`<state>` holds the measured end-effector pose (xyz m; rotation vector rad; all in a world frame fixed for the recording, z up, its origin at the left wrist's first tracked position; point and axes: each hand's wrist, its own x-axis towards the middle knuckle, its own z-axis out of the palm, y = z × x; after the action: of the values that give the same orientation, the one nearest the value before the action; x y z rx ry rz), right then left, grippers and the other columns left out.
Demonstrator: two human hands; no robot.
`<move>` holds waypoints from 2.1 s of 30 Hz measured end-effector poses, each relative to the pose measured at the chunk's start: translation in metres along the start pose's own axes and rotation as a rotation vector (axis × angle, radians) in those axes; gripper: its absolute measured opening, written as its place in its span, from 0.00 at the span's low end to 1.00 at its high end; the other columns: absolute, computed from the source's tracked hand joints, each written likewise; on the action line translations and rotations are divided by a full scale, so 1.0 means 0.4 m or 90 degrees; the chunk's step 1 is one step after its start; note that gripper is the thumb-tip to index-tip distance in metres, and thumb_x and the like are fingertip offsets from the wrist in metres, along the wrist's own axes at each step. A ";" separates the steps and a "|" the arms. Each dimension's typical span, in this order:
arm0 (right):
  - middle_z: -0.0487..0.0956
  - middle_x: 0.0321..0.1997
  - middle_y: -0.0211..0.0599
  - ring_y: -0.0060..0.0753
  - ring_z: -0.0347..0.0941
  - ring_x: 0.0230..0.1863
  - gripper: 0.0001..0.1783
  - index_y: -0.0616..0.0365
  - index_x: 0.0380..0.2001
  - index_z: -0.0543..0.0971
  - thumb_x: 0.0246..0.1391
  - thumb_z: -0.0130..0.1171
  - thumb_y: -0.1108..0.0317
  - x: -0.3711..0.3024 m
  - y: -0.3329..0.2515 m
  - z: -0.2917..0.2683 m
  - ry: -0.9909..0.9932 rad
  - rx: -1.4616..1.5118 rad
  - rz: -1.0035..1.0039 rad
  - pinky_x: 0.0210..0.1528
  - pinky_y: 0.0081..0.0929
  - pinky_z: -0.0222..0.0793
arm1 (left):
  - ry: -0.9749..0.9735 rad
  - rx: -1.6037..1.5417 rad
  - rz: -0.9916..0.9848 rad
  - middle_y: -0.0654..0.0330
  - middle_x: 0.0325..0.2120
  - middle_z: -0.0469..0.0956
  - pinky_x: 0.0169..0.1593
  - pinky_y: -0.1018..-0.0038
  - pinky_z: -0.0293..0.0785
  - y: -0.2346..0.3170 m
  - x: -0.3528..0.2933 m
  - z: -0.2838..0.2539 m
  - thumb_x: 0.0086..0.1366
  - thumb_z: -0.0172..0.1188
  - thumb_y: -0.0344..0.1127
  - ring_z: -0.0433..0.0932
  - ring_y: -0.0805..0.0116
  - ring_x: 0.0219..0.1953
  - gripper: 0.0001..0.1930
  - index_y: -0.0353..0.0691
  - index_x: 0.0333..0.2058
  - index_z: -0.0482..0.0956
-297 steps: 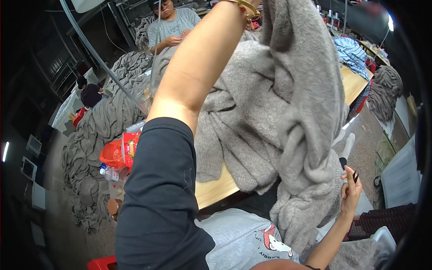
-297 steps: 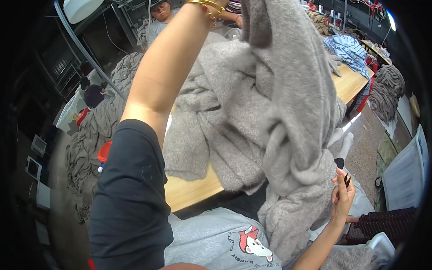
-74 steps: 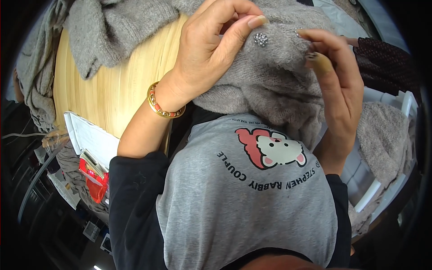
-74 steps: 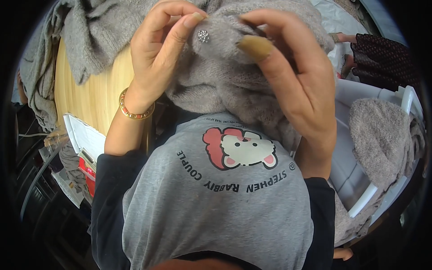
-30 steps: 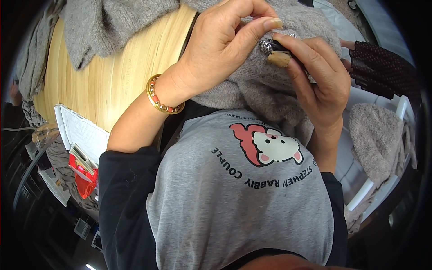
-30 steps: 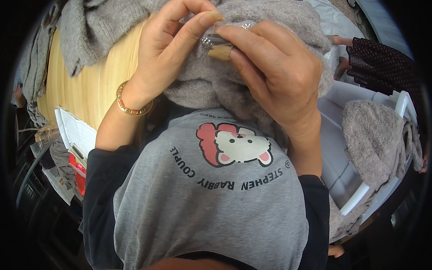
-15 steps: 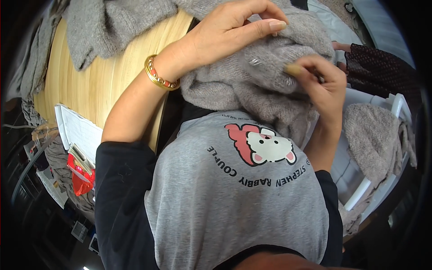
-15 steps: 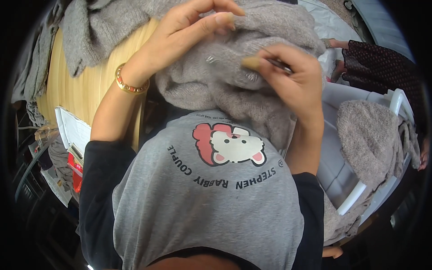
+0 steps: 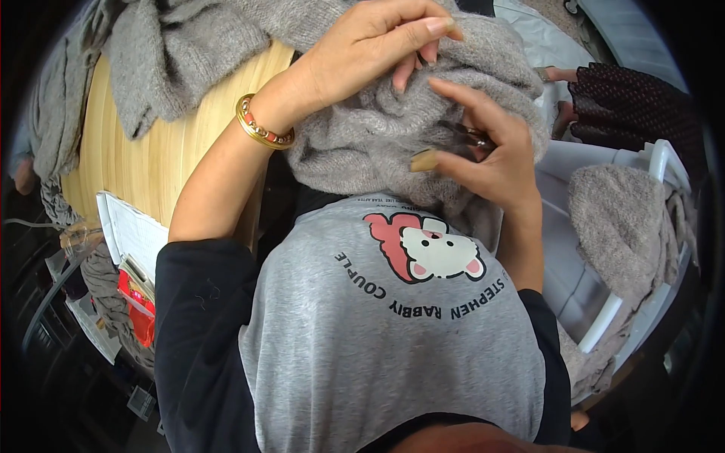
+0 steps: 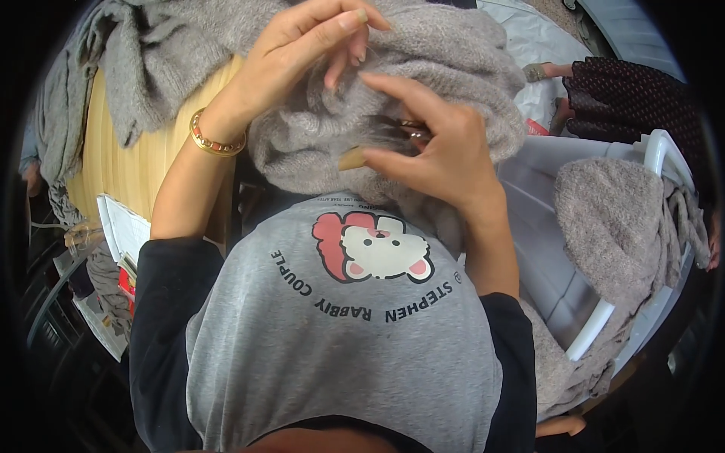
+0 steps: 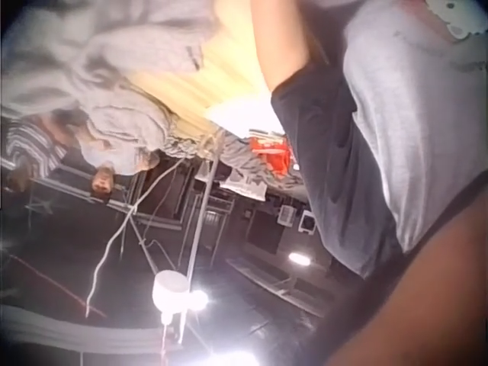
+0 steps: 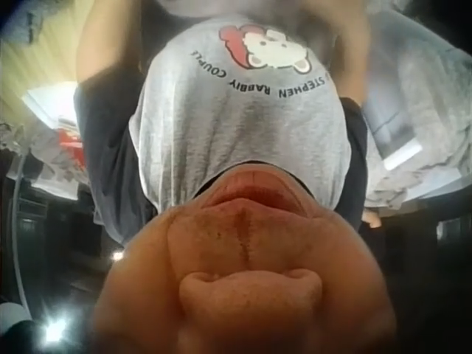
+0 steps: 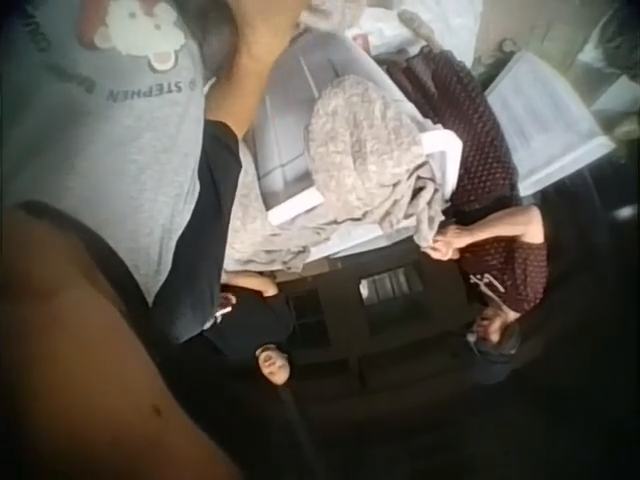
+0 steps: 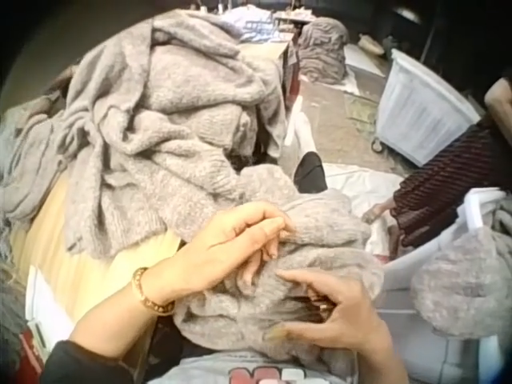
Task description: Inspecting a grey fuzzy sweater and using thread snips to trim excess threads near decorative silver elements.
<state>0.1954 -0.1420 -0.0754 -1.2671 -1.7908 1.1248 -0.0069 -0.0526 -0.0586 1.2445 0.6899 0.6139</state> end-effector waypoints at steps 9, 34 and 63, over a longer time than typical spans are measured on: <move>0.83 0.33 0.39 0.21 0.77 0.28 0.27 0.59 0.47 0.79 0.38 0.70 0.74 0.027 0.032 0.022 -0.032 -0.173 -0.225 0.30 0.18 0.71 | 0.094 0.138 0.128 0.63 0.34 0.75 0.42 0.81 0.65 0.000 -0.061 -0.050 0.72 0.48 0.38 0.71 0.78 0.37 0.14 0.33 0.43 0.76; 0.55 0.13 0.19 0.14 0.48 0.15 0.10 0.54 0.40 0.75 0.65 0.51 0.60 -0.107 0.238 -0.207 0.315 0.910 -0.012 0.17 0.14 0.47 | 0.023 0.516 0.402 0.58 0.35 0.78 0.50 0.67 0.69 -0.127 0.148 0.044 0.64 0.59 0.40 0.74 0.63 0.43 0.12 0.40 0.41 0.79; 0.62 0.16 0.12 0.05 0.50 0.14 0.12 0.60 0.44 0.78 0.59 0.60 0.69 -0.048 0.234 -0.108 0.337 0.505 0.132 0.16 0.08 0.41 | 0.115 0.377 0.123 0.62 0.29 0.79 0.35 0.80 0.70 -0.022 -0.145 -0.049 0.62 0.61 0.31 0.74 0.77 0.30 0.08 0.36 0.39 0.82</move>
<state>0.2744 -0.1336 -0.1439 -1.1074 -0.7132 1.2731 -0.0592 -0.0853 -0.0631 1.8345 0.9505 0.7138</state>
